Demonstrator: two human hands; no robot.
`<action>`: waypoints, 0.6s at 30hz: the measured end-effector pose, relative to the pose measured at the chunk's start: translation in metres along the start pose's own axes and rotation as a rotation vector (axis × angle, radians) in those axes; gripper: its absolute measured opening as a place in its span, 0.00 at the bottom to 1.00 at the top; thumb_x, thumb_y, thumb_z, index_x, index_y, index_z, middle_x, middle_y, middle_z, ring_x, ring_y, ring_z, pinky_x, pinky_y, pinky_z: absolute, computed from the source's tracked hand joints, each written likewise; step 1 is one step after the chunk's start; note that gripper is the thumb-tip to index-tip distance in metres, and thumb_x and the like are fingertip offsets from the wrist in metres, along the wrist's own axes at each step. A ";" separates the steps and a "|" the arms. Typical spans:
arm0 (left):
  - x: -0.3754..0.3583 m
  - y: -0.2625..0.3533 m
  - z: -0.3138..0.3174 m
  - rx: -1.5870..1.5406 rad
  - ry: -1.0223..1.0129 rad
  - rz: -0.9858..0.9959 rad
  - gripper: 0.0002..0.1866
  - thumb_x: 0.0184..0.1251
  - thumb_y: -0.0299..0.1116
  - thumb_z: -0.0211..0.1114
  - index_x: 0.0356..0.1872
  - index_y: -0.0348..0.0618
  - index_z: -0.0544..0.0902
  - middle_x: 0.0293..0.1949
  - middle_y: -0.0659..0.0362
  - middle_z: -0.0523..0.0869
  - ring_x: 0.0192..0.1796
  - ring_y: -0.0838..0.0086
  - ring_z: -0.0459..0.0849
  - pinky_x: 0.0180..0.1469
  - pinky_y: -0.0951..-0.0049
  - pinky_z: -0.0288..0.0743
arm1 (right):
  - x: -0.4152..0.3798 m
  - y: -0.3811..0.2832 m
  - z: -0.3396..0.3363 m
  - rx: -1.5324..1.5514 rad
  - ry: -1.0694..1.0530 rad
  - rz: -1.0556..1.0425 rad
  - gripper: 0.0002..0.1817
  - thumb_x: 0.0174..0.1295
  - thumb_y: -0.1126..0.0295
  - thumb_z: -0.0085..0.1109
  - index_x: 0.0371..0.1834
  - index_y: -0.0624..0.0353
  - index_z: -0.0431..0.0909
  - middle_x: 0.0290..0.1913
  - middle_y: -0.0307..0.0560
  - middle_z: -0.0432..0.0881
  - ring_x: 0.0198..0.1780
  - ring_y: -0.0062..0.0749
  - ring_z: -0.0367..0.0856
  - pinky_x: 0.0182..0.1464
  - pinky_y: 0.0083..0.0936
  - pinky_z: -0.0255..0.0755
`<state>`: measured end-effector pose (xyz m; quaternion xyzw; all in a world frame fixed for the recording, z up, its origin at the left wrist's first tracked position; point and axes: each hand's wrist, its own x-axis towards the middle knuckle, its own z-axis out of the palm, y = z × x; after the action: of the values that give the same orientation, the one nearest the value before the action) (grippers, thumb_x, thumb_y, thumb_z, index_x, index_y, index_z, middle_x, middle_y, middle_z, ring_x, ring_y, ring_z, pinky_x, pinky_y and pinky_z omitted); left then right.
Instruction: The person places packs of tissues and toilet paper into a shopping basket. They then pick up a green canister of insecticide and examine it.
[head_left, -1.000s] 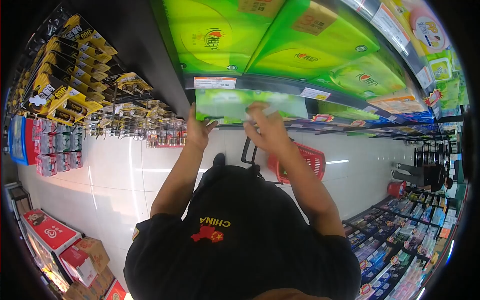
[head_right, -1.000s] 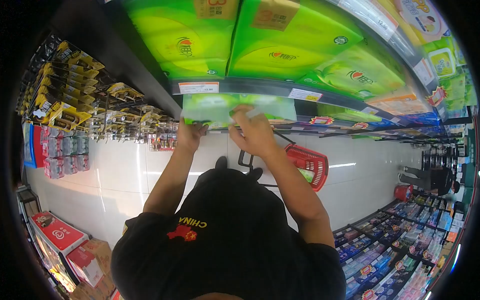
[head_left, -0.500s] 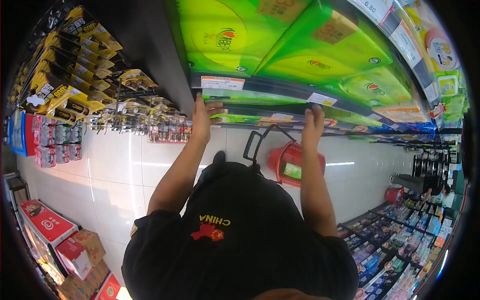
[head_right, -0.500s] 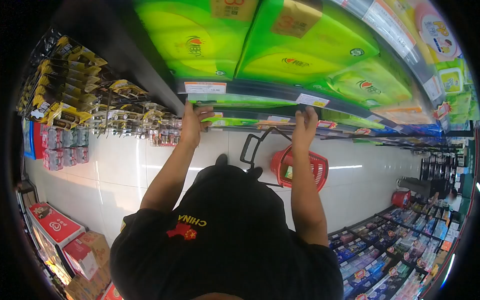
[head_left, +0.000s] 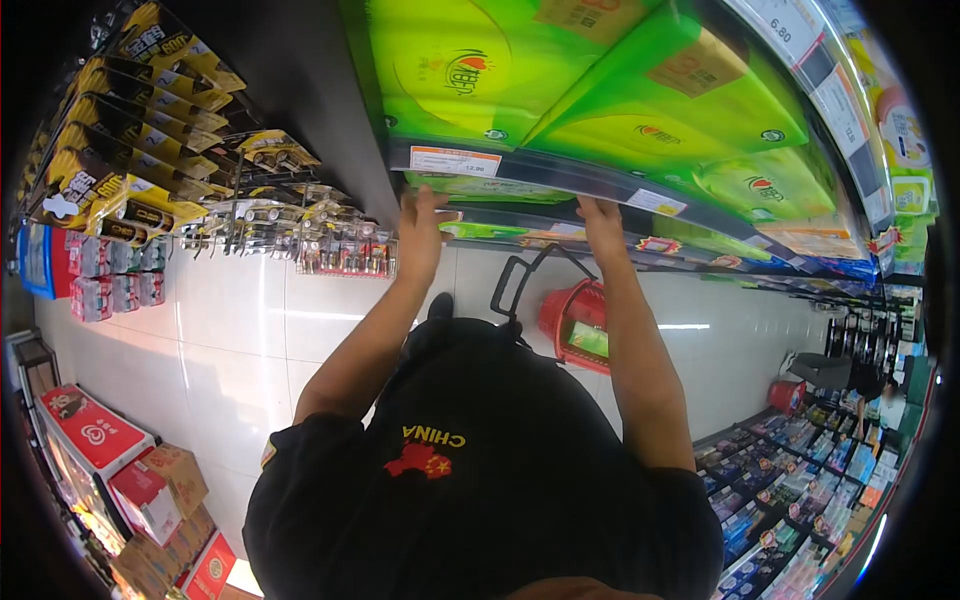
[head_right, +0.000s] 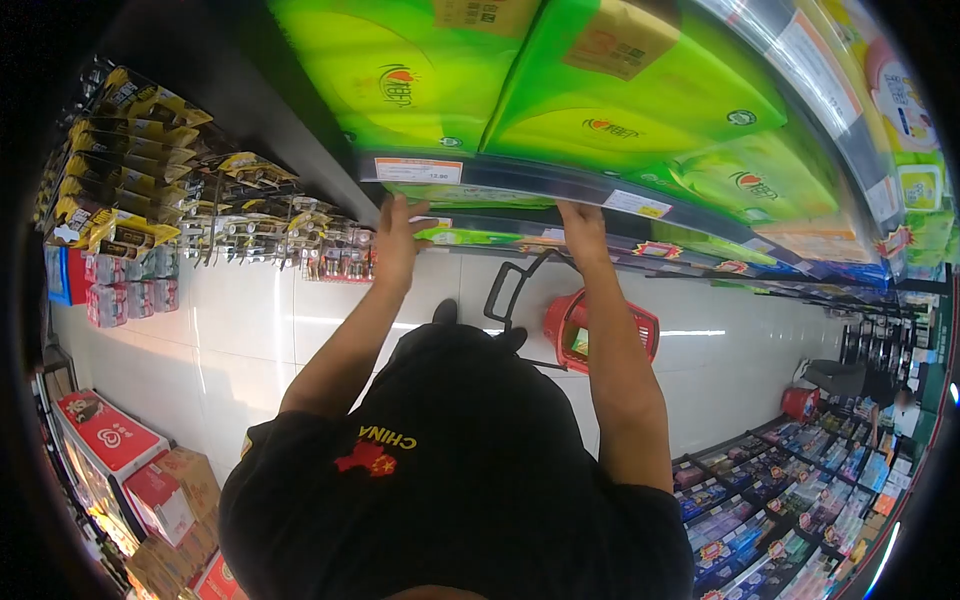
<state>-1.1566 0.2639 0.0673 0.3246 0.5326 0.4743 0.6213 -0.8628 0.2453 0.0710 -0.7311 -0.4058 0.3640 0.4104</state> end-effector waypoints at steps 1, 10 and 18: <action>-0.006 -0.001 0.001 0.036 0.000 0.028 0.35 0.76 0.57 0.49 0.69 0.36 0.64 0.50 0.51 0.83 0.43 0.70 0.85 0.34 0.73 0.78 | -0.002 -0.003 0.004 0.000 0.025 -0.009 0.32 0.66 0.52 0.61 0.60 0.71 0.75 0.58 0.60 0.80 0.60 0.42 0.79 0.62 0.31 0.69; -0.040 -0.057 -0.024 0.237 -0.189 -0.239 0.34 0.73 0.54 0.54 0.70 0.40 0.68 0.55 0.51 0.81 0.48 0.66 0.85 0.39 0.70 0.78 | 0.011 0.006 0.021 -0.007 -0.038 0.002 0.30 0.66 0.52 0.63 0.59 0.69 0.76 0.52 0.51 0.83 0.53 0.32 0.80 0.56 0.29 0.76; -0.050 -0.078 -0.048 0.339 -0.276 -0.305 0.29 0.72 0.53 0.55 0.64 0.41 0.73 0.53 0.54 0.80 0.48 0.66 0.84 0.40 0.69 0.78 | 0.005 -0.006 0.020 0.093 -0.080 0.061 0.25 0.65 0.56 0.62 0.57 0.66 0.77 0.50 0.50 0.81 0.50 0.32 0.78 0.54 0.29 0.73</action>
<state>-1.1828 0.1861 0.0033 0.4015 0.5575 0.2304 0.6892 -0.8795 0.2576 0.0673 -0.7081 -0.3820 0.4238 0.4160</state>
